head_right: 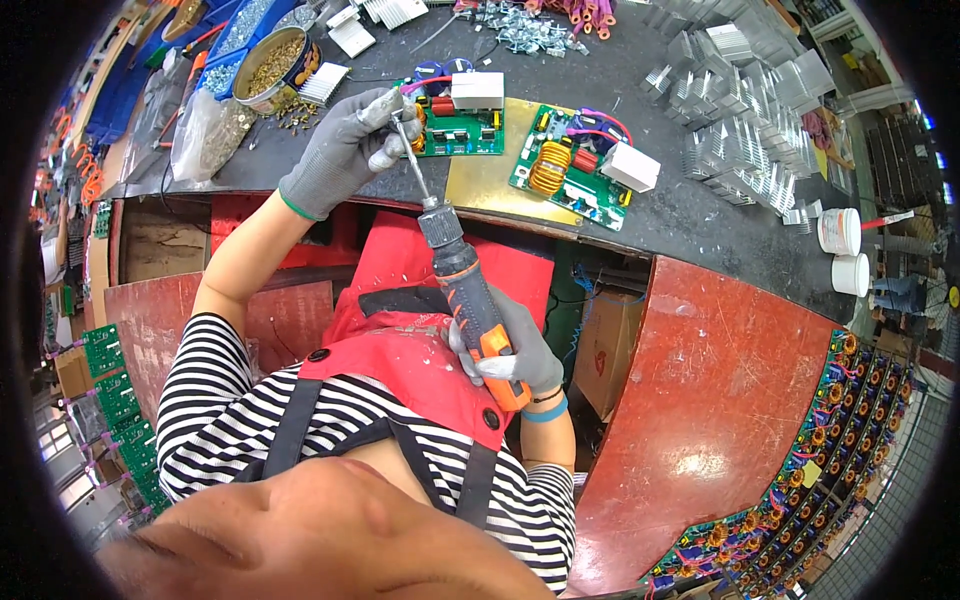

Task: The person assembles electronic components and heatsinks onto printed circuit boards by securing them with screws using a power screwdriver.

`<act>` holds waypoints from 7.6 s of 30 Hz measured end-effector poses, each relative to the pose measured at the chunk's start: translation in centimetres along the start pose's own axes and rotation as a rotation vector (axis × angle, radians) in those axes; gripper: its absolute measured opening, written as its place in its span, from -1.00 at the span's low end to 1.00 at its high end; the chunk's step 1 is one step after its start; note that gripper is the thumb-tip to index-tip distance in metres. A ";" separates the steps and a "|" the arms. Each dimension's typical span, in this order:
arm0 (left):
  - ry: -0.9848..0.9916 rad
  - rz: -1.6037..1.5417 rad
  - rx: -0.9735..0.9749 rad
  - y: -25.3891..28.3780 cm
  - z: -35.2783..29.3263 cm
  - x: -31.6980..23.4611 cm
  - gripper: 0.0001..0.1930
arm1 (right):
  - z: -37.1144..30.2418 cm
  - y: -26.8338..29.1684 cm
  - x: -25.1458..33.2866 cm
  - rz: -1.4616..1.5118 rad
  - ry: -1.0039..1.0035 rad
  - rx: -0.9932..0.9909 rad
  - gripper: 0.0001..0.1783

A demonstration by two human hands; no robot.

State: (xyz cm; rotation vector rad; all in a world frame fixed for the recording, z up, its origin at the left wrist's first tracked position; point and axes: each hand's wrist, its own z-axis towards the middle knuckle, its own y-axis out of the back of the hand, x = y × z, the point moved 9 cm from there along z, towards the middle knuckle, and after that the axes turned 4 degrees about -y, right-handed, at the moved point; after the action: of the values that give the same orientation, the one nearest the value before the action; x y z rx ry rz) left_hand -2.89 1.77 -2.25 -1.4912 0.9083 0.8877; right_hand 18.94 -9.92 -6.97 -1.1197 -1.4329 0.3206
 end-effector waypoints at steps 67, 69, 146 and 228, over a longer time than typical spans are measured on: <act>-1.315 1.322 0.628 -19.3 -0.3 1.0 -0.50 | -13.7 5.2 0.8 -0.171 0.556 -0.775 -0.27; -1.268 1.350 0.715 -20.0 0.9 3.3 -0.48 | -14.6 5.7 0.2 -0.133 0.573 -0.788 -0.26; -0.921 1.135 0.843 -18.6 4.3 5.2 -0.51 | -7.9 6.1 -4.8 -0.244 0.296 -0.728 -0.30; -0.478 1.495 0.420 -2.7 21.9 2.6 -0.67 | -5.4 2.8 -1.8 -0.044 0.294 -0.330 0.00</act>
State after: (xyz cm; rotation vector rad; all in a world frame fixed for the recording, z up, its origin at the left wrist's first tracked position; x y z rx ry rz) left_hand -0.34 23.64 -5.59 0.0190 1.6668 1.8126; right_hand 24.59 -12.18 -8.95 -1.3371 -1.2715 -0.1154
